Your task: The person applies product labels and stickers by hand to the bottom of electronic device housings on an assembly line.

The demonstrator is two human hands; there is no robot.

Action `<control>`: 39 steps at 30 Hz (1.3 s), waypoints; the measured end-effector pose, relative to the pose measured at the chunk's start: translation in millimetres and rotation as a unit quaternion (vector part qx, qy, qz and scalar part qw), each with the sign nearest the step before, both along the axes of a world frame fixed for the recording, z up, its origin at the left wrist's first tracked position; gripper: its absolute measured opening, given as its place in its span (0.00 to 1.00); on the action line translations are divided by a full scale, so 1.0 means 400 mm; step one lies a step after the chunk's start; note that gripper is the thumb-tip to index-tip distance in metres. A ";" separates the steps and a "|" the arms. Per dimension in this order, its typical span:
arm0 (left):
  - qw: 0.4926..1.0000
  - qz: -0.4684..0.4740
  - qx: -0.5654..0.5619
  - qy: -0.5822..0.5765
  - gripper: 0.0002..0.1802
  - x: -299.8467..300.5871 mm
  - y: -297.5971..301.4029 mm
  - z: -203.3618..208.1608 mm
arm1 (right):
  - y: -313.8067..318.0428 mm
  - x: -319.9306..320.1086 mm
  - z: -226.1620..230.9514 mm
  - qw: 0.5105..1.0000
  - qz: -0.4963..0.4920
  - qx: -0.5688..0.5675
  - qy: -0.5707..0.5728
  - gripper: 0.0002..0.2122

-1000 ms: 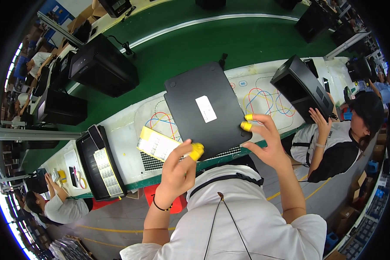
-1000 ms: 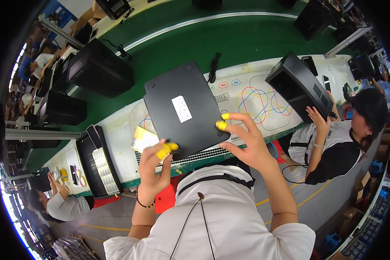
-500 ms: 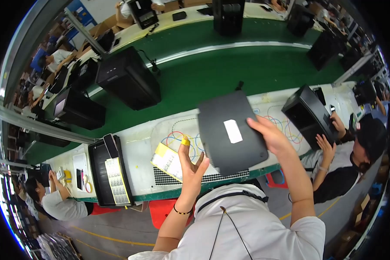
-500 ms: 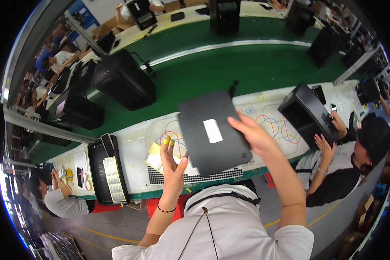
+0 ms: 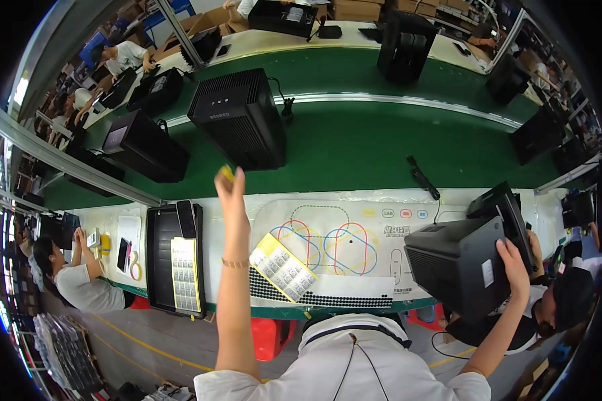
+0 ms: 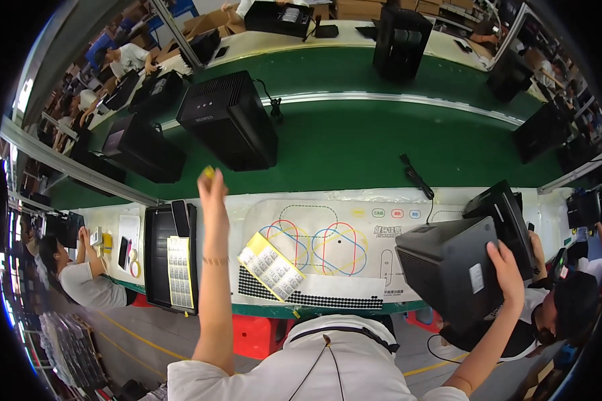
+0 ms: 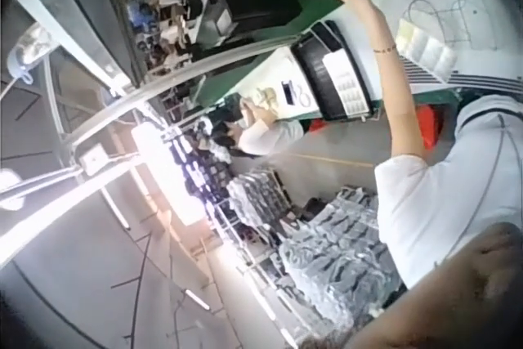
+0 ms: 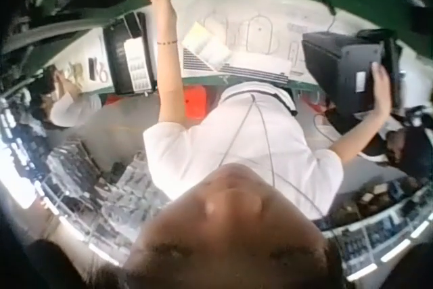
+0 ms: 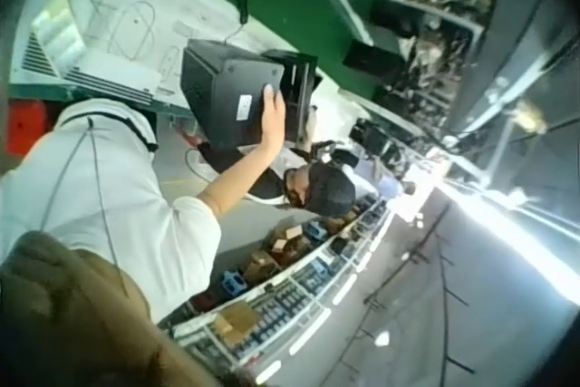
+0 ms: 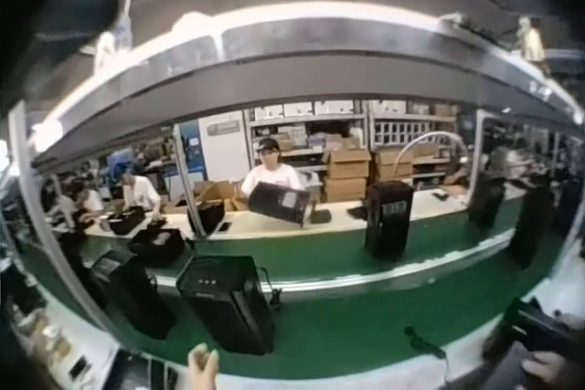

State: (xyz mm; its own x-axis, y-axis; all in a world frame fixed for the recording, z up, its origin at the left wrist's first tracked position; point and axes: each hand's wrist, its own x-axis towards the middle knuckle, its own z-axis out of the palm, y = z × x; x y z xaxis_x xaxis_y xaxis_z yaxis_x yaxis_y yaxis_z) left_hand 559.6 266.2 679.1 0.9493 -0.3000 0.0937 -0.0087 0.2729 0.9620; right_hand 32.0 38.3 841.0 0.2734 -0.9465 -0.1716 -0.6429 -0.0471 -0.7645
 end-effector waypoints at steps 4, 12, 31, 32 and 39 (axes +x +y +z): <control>0.957 0.191 0.140 -0.170 0.51 0.327 -0.180 0.055 | -0.076 0.002 -0.052 0.964 -0.057 -0.184 0.183 0.25; 0.991 0.127 -0.032 0.005 0.43 0.452 -0.225 0.067 | 0.046 0.095 -0.041 0.869 -0.055 -0.477 0.122 0.15; 0.879 -0.181 -0.200 0.394 0.27 -0.053 0.069 -0.242 | 0.087 0.781 -0.443 0.826 0.177 0.479 -0.240 0.36; 0.900 -0.175 -0.178 0.358 0.26 -0.097 0.046 -0.233 | 0.102 0.757 -0.471 0.826 0.178 0.478 -0.239 0.36; 0.916 -0.273 -0.144 0.258 0.51 -0.255 0.023 -0.191 | 0.051 0.634 -0.657 0.887 0.130 0.396 -0.199 0.34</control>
